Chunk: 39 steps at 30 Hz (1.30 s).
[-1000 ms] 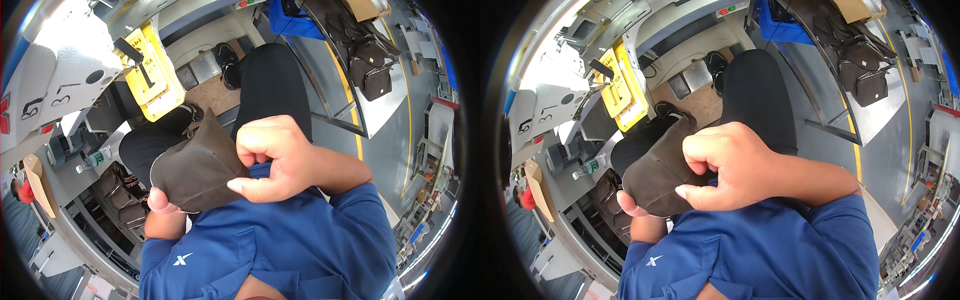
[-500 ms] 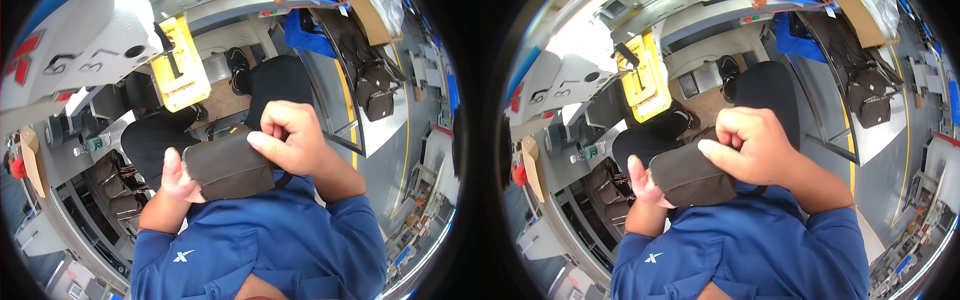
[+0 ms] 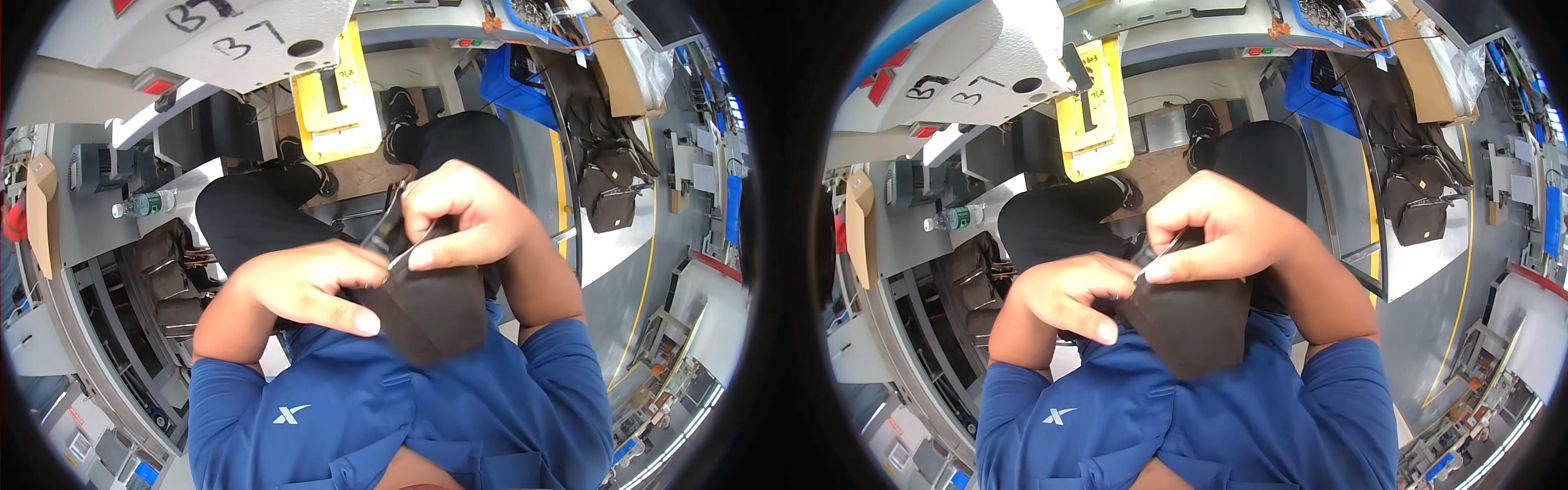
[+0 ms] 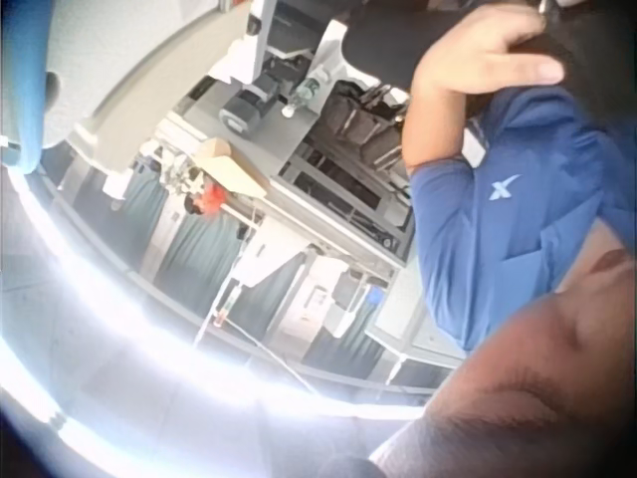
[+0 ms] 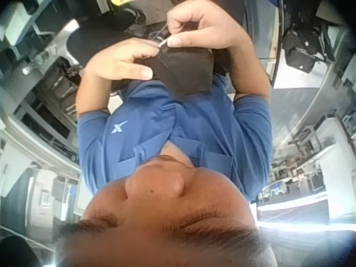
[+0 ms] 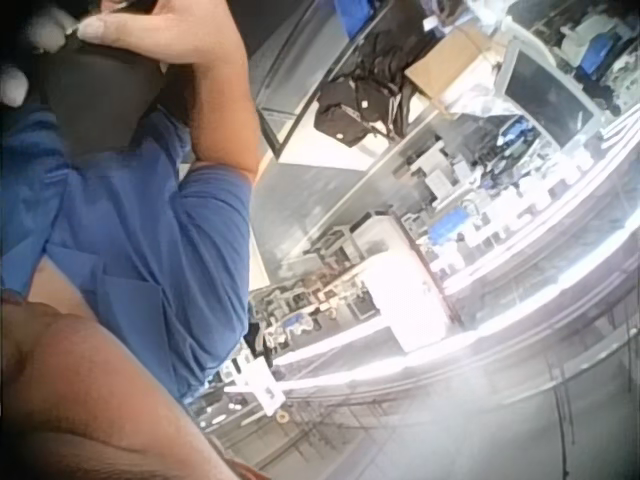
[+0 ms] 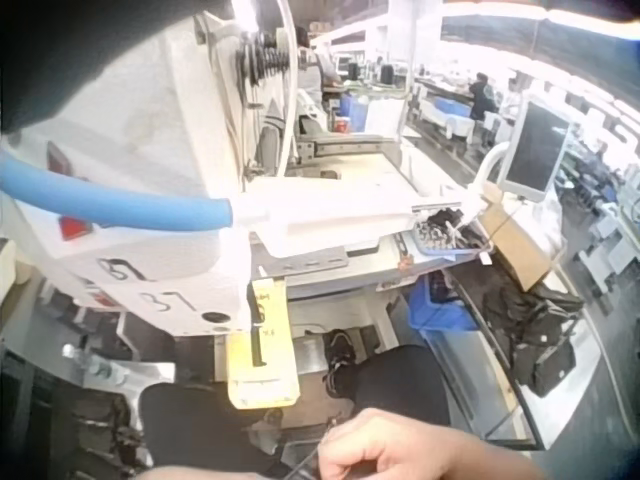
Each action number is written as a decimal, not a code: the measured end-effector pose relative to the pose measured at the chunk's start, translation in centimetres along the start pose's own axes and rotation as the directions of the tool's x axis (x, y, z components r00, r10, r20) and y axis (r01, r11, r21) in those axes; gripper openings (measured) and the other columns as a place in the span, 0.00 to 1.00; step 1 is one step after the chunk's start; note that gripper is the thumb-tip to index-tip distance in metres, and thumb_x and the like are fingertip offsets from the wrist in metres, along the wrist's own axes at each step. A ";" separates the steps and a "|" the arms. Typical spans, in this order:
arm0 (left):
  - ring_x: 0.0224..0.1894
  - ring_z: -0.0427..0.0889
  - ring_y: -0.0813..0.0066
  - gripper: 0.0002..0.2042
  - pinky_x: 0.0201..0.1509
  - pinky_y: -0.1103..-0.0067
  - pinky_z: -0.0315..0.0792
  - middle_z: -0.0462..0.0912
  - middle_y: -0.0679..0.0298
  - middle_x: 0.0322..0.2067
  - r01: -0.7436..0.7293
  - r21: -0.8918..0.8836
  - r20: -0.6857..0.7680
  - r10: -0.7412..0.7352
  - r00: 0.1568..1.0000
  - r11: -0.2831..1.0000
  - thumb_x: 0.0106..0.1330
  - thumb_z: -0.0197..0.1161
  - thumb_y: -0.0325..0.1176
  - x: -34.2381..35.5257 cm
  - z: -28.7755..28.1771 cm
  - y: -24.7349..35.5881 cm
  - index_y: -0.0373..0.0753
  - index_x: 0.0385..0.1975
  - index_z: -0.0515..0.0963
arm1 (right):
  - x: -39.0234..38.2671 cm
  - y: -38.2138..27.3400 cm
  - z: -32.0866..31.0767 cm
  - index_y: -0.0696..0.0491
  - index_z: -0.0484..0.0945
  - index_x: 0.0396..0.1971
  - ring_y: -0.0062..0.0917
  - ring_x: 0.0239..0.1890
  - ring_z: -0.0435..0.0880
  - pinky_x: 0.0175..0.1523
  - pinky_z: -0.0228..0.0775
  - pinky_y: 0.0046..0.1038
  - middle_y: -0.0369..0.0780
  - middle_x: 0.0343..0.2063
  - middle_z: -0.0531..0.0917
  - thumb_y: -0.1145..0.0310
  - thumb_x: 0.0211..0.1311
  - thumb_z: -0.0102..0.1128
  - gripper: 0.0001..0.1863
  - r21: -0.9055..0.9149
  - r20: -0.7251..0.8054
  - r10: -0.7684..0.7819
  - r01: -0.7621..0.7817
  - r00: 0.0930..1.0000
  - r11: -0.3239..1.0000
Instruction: The person sews a fabric pouch using a sewing machine, unzips the pouch to look inside, folds a strap through a metal ring, stitches the strap on the machine, and positions another pouch under the machine clamp to sew it.
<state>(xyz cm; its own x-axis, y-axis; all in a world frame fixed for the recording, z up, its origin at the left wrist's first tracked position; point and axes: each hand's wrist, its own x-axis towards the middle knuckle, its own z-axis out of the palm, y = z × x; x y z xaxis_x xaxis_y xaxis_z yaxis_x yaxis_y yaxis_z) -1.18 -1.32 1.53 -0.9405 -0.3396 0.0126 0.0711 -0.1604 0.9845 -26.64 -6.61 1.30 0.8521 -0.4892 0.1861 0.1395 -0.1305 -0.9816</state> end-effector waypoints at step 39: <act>0.19 0.66 0.77 0.06 0.22 0.80 0.57 0.68 0.70 0.18 0.246 0.940 -0.043 0.635 0.771 -0.235 0.40 0.63 0.29 -2.1 5.8 0.1 0.39 0.20 0.78 | -3.4 -3.6 7.4 0.51 0.74 0.16 0.18 0.15 0.64 0.21 0.51 0.24 0.30 0.15 0.64 0.74 0.39 0.66 0.07 -0.938 -0.014 -0.254 0.075 0.967 0.338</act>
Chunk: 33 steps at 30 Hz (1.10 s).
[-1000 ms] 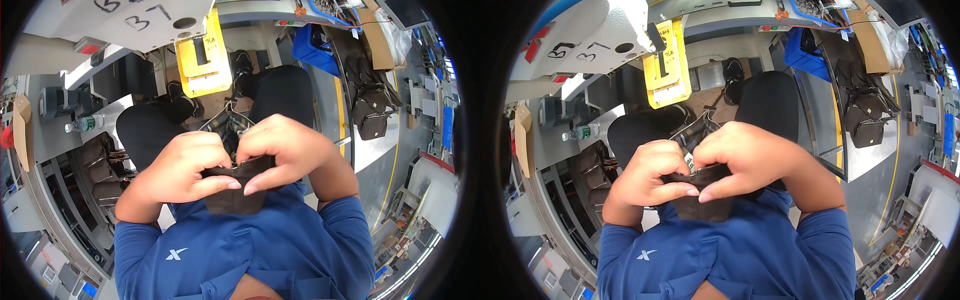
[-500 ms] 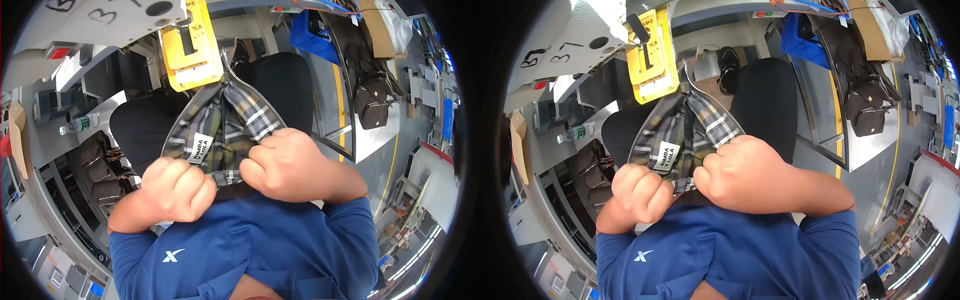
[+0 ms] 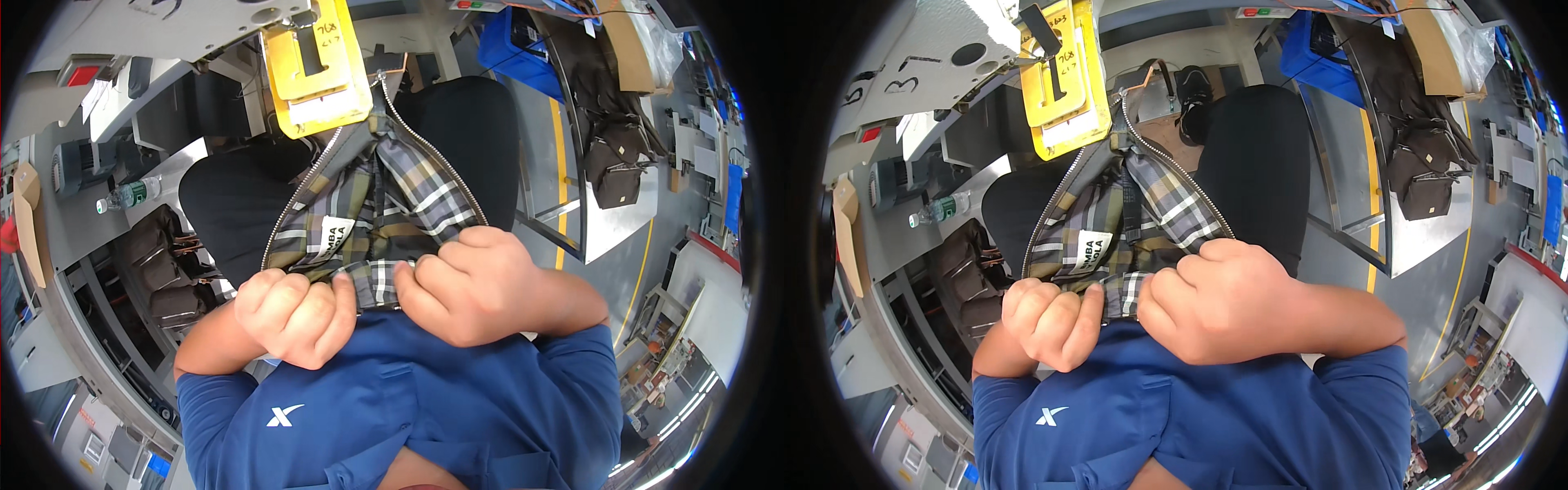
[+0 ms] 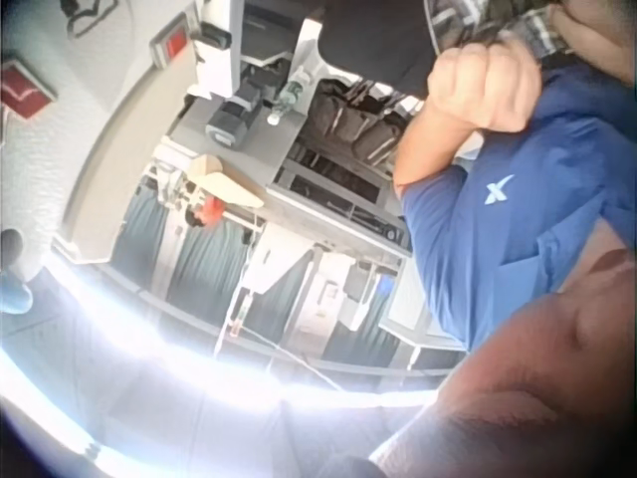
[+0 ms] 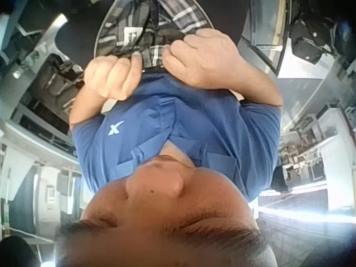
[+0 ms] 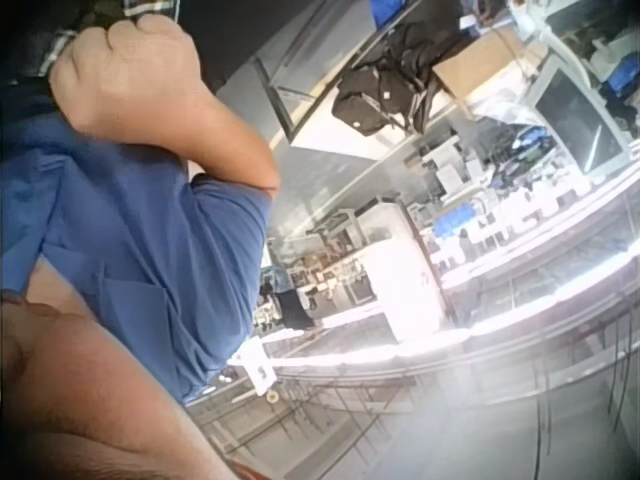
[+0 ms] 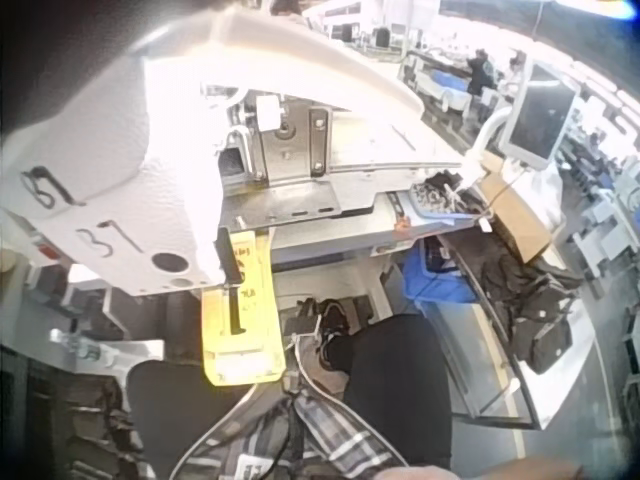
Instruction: The person sews a fabric pouch using a sewing machine, unzips the pouch to look inside, folds a strap through a metal ring, stitches the strap on the machine, and positions another pouch under the machine clamp to sew it.
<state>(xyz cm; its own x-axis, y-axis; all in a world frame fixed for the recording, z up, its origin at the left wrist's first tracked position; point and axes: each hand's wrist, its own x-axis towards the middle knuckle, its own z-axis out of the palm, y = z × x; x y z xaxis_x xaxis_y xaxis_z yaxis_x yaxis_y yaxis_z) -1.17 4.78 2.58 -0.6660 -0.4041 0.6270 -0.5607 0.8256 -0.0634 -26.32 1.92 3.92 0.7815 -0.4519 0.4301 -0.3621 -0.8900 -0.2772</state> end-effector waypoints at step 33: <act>0.21 0.62 0.80 0.21 0.23 0.81 0.54 0.65 0.72 0.22 -0.044 -0.072 -0.113 0.036 0.993 0.996 0.31 0.59 0.40 0.7 -0.4 -0.2 0.37 0.28 0.87 | 0.5 -0.5 0.0 0.53 0.74 0.15 0.17 0.16 0.63 0.22 0.46 0.23 0.31 0.16 0.63 0.79 0.47 0.66 0.10 -0.082 -0.218 -0.095 0.079 0.971 0.994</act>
<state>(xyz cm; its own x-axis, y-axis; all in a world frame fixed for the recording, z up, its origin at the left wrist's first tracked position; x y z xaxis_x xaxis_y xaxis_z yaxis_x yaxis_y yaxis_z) -1.28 4.49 3.36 -0.6258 -0.3273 0.7080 -0.4938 0.8689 -0.0348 -25.75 2.19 4.25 0.6832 -0.3675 0.6310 -0.3393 -0.9249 -0.1713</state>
